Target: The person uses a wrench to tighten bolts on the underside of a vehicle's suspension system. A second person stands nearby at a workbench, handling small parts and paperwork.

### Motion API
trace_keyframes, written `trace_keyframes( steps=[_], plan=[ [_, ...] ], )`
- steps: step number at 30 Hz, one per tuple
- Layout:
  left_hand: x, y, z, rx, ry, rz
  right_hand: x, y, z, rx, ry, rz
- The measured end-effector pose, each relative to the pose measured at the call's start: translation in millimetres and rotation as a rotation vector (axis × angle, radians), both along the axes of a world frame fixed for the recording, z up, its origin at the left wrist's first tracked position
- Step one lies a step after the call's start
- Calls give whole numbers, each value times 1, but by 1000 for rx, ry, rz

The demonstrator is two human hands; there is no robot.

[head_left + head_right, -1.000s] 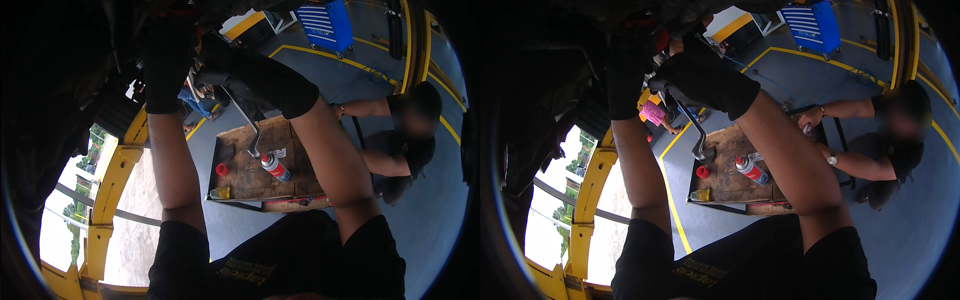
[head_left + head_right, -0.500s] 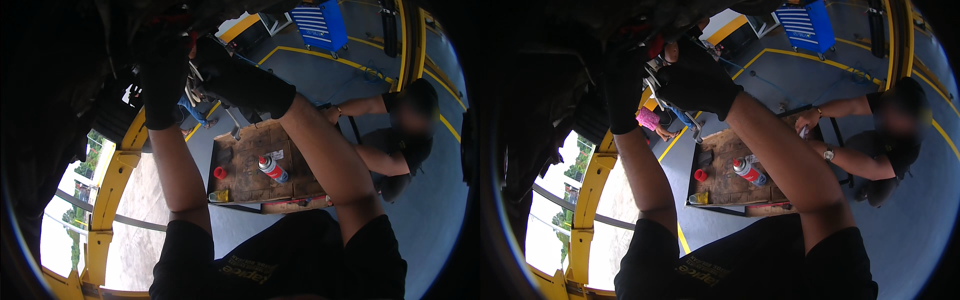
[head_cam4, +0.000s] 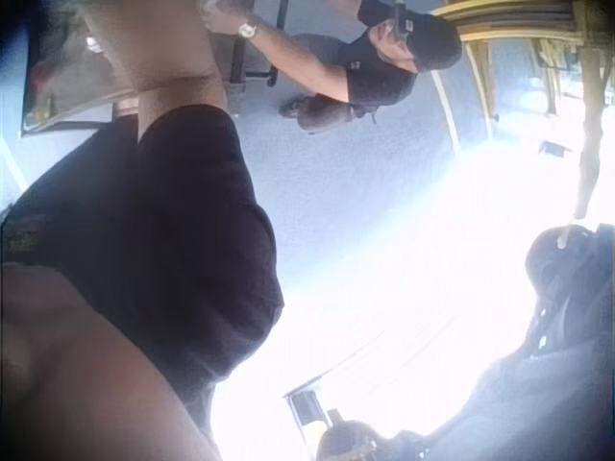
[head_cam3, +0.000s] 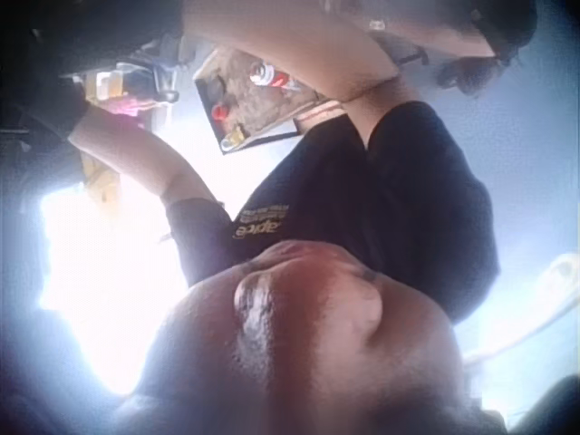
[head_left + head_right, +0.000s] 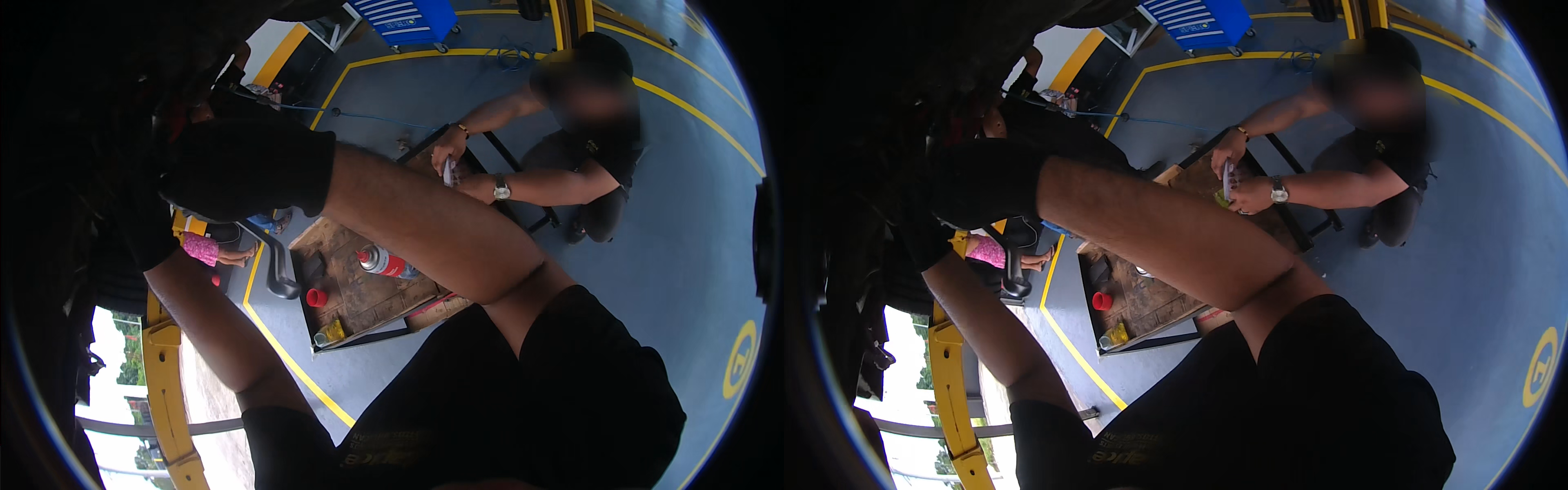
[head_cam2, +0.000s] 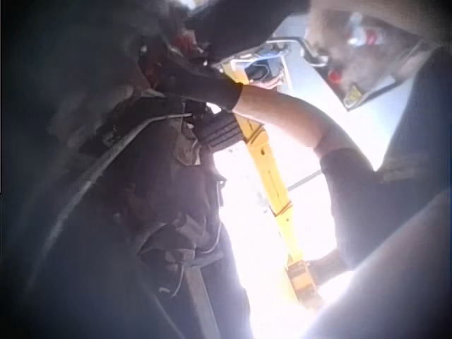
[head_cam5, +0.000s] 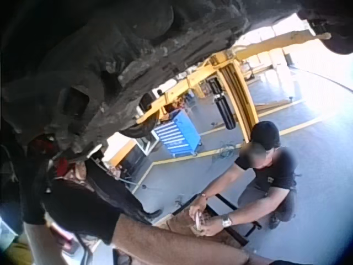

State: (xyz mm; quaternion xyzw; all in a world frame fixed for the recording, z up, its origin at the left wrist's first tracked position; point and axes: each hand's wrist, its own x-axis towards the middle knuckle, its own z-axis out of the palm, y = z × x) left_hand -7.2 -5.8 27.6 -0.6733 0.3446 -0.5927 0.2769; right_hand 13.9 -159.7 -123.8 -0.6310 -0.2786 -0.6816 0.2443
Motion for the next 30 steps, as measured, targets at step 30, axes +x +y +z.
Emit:
trace_keyframes(
  steps=[30],
  plan=[
    [7,8,14,149,53,-94,-177,-85,-30,-281,816,805]
  ],
)
